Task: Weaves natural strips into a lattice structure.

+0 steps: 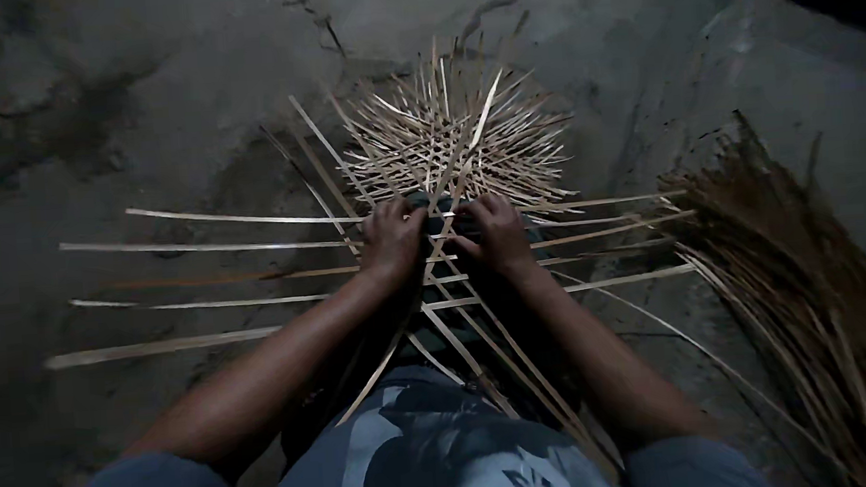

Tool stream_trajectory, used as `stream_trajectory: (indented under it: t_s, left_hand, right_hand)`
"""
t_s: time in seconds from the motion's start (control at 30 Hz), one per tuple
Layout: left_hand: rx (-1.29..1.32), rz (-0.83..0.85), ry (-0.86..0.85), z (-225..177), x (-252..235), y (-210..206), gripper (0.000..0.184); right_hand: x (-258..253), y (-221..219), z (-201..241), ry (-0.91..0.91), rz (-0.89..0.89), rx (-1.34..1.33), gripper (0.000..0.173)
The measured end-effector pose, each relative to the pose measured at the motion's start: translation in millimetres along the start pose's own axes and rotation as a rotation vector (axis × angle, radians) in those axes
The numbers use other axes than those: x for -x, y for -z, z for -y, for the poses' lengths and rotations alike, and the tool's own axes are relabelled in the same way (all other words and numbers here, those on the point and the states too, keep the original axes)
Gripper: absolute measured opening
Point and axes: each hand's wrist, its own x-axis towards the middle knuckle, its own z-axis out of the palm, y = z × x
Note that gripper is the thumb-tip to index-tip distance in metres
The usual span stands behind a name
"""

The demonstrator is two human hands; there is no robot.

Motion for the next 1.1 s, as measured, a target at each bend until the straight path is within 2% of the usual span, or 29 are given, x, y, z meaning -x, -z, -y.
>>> stream_trajectory:
  t_s: [0.07,0.13,0.3,0.5,0.67,0.83,1.1]
  left_hand:
    - [-0.047,-0.090,0.047,0,11,-9,0.037]
    - [-0.096,-0.164,0.049,4,16,-21,0.040]
    - [-0.170,-0.205,0.043,5,19,-35,0.038]
    - [-0.236,-0.164,0.028,5,15,-32,0.041]
    - [-0.251,-0.164,-0.054,-2,25,-19,0.047]
    - [-0.309,0.039,-0.069,-17,51,-29,0.057]
    - [-0.329,-0.029,-0.017,-20,56,-43,0.058]
  right_hand:
    - [-2,-2,-5,0.052,0.018,0.030,0.049]
    - [0,-10,-9,0.091,0.036,0.008,0.043]
    - [4,-24,-21,0.143,-0.039,-0.071,0.039]
    - [3,-25,-24,0.123,-0.033,-0.108,0.038]
    - [-3,-21,-30,0.116,-0.026,-0.259,0.039]
    - [1,-18,-18,0.040,0.019,-0.226,0.038]
    - [3,-23,-20,0.063,-0.012,-0.160,0.037]
